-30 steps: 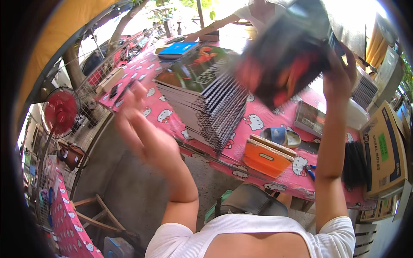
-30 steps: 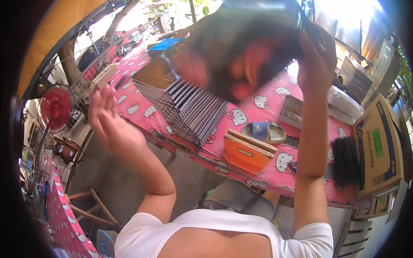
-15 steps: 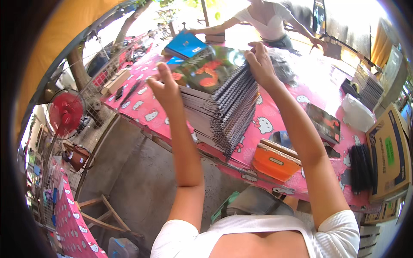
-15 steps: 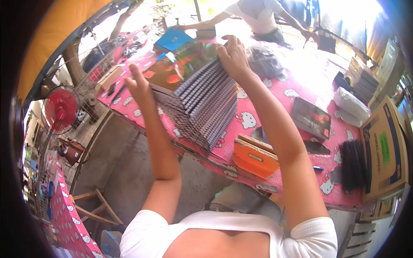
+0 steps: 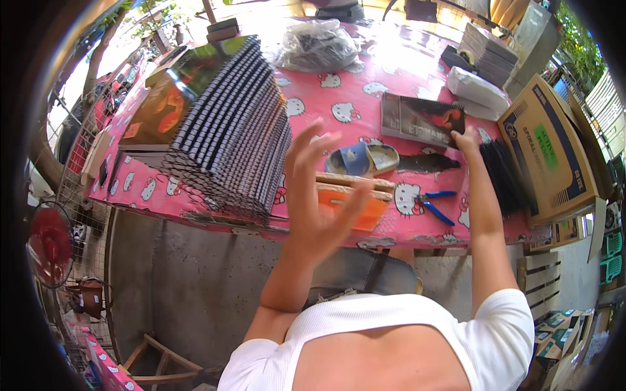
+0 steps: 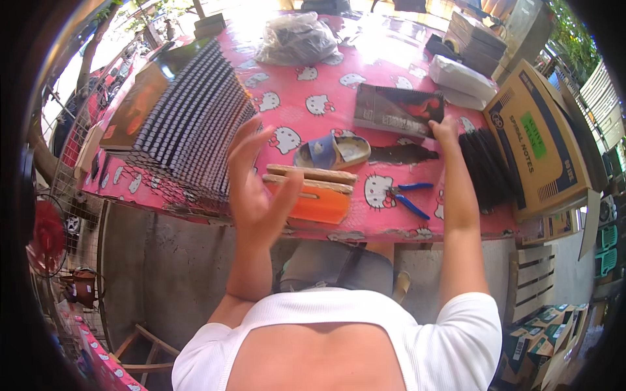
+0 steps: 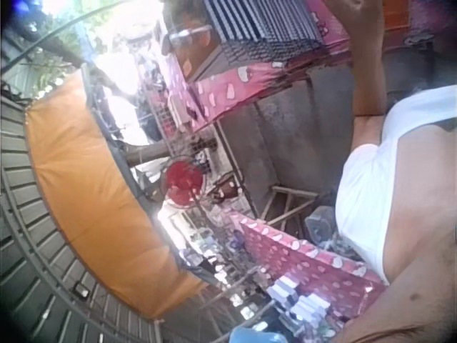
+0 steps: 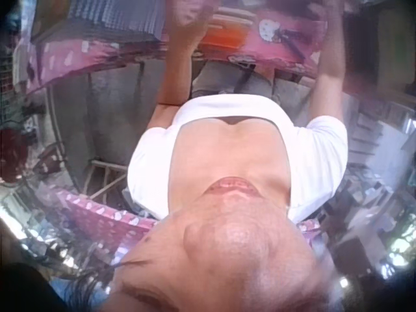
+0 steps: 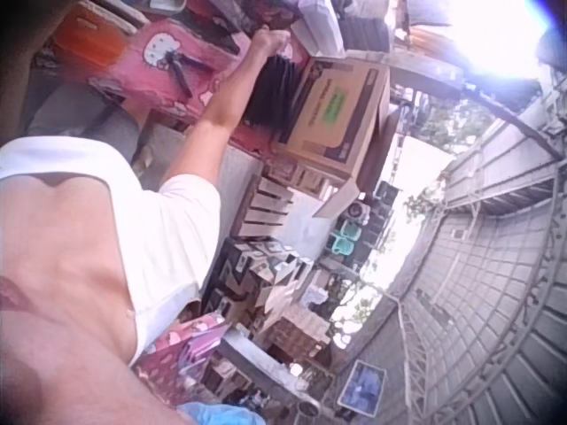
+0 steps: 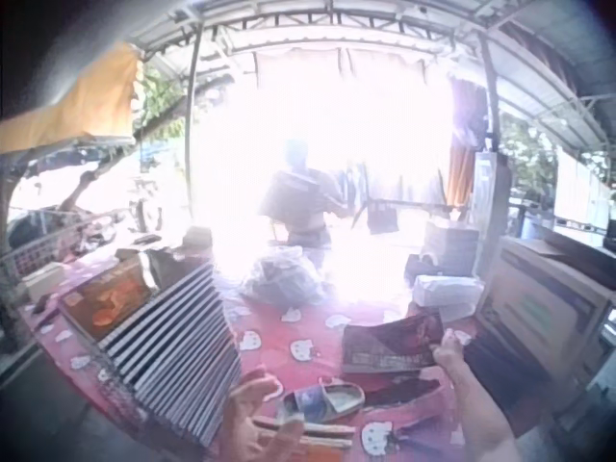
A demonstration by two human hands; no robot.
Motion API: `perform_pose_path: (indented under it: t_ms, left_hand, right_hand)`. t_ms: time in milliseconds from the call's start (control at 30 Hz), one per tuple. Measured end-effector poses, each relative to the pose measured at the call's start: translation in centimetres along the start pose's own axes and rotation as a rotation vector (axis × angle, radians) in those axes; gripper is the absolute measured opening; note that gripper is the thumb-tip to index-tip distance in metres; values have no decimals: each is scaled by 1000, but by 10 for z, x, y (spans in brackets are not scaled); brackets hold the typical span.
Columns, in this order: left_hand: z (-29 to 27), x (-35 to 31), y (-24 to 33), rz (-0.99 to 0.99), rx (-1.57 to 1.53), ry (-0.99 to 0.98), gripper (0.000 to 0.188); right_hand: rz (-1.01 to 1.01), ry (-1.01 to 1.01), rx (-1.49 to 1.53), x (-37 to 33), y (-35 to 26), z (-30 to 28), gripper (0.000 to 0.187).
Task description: The person aligns the spiral coils of several notebooks and uses blue-handled pliers to cut the excess wire from the ends of the spirals.
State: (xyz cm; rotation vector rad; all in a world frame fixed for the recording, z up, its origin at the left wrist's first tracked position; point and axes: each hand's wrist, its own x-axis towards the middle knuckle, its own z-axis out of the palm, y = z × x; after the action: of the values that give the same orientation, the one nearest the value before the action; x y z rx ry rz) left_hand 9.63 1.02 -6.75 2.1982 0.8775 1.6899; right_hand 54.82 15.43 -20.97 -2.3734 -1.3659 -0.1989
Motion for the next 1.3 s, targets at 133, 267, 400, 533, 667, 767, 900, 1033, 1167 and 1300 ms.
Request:
perform_pose_path:
  t_ms: [133,267,400,533,667,767,900,1033,1167,1300]
  left_hand:
    - [41,-1,-37,-443,-344,125,56]
    - [42,11,-38,-380,-418,16,38]
    - [2,12,-24,-424,-289,-85,23]
    - [6,7,-19,-397,-108,-228,35]
    - [51,-1,8,29,78,239,57]
    - [63,-19,3,147,562,-477,57]
    - [72,-20,-7,121,357,-461,50]
    - [84,-18,-13,98,171,-302,27]
    - [80,-13,-14,85,108,-198,11]
    - [80,-16,-7,66,170,-171,11]
  right_hand:
    - [-241,320,435,-66,-51,-82,28]
    - [-300,-133,1223,-185,-111,-119,32]
    - [-576,-158,974,-227,-112,-112,38]
    - [-472,-275,959,-248,-103,-59,35]
    - [-447,-496,1068,-265,-112,-35,38]
    - [-721,-298,551,-217,-84,-75,25]
    - [-260,358,39,-77,41,-93,13]
    - [-53,88,-195,-37,111,-86,30]
    - [-37,56,-220,-37,71,-84,28]
    - [-33,40,-339,-47,73,-73,30]
